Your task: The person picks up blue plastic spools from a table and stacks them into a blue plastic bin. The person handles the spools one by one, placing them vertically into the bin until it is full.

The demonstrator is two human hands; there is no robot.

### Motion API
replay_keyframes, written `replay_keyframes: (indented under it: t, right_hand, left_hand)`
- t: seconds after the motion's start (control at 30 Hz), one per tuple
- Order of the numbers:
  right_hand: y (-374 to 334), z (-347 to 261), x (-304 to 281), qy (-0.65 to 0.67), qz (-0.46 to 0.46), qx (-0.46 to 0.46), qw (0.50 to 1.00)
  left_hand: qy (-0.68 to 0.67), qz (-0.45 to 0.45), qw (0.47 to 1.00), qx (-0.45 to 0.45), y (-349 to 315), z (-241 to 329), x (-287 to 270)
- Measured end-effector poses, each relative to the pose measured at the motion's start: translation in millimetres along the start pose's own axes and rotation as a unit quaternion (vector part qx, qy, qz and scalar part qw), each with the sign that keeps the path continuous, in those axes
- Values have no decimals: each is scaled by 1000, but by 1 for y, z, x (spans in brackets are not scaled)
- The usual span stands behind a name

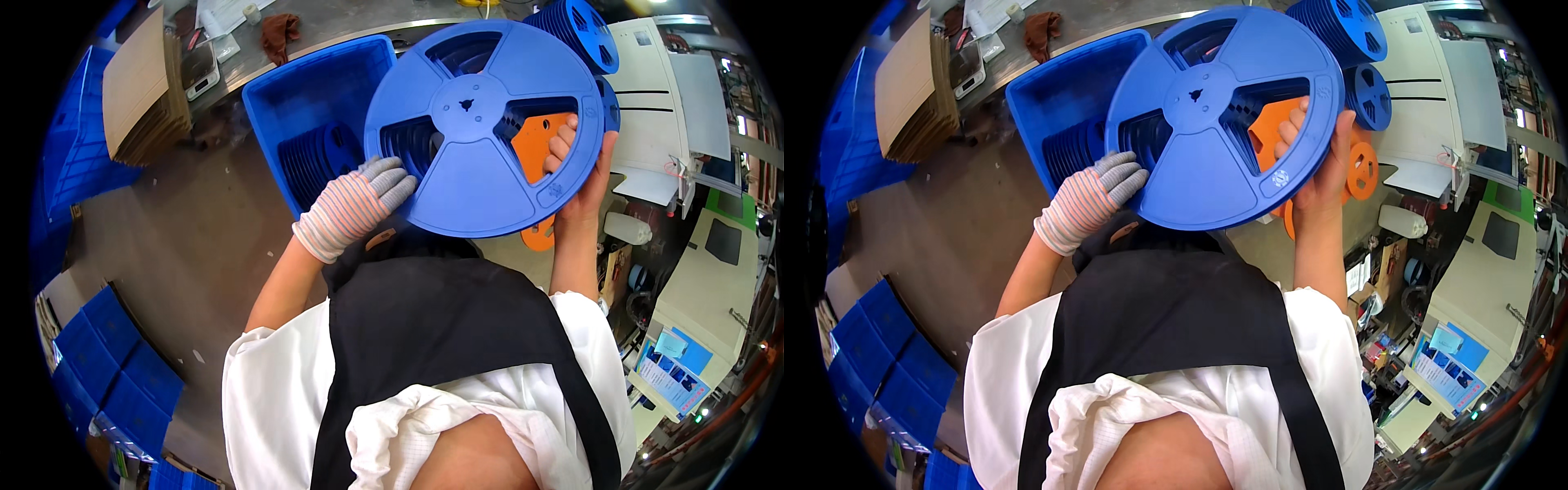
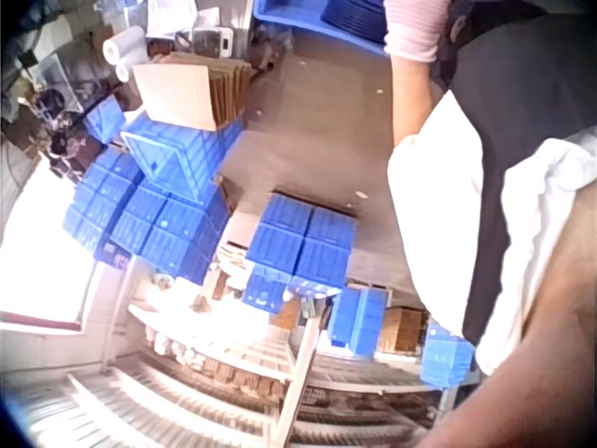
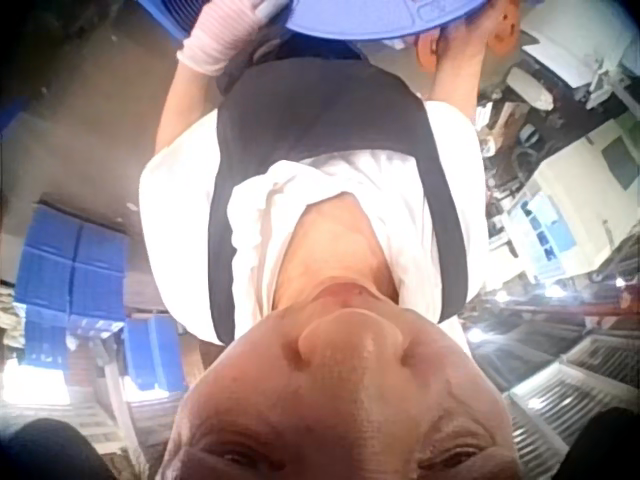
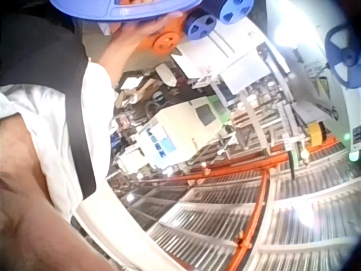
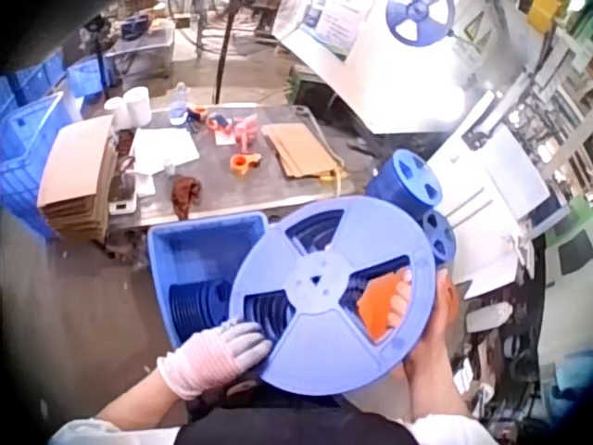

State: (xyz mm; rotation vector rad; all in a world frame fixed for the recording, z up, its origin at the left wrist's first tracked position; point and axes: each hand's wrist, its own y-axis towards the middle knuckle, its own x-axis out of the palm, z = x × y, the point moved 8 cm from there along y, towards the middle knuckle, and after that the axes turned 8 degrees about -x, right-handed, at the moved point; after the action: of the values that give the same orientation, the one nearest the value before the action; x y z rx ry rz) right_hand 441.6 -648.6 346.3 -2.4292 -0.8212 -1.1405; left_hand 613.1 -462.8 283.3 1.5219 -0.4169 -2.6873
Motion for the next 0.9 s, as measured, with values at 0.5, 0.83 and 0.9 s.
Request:
replay_keyframes:
  t: [0.5,0.83,0.9]
  right_hand:
    - [-21,-14,-67,-234,208,13,950]
    - [-26,9,-118,-291,291,58,910]
    - [-25,18,-117,-340,285,75,893]
  left_hand:
    - [-782,191,436,-403,-115,-89,71]
    - [-710,179,448,-514,-127,-166,156]
    - [-653,148,474,-572,-134,-198,212]
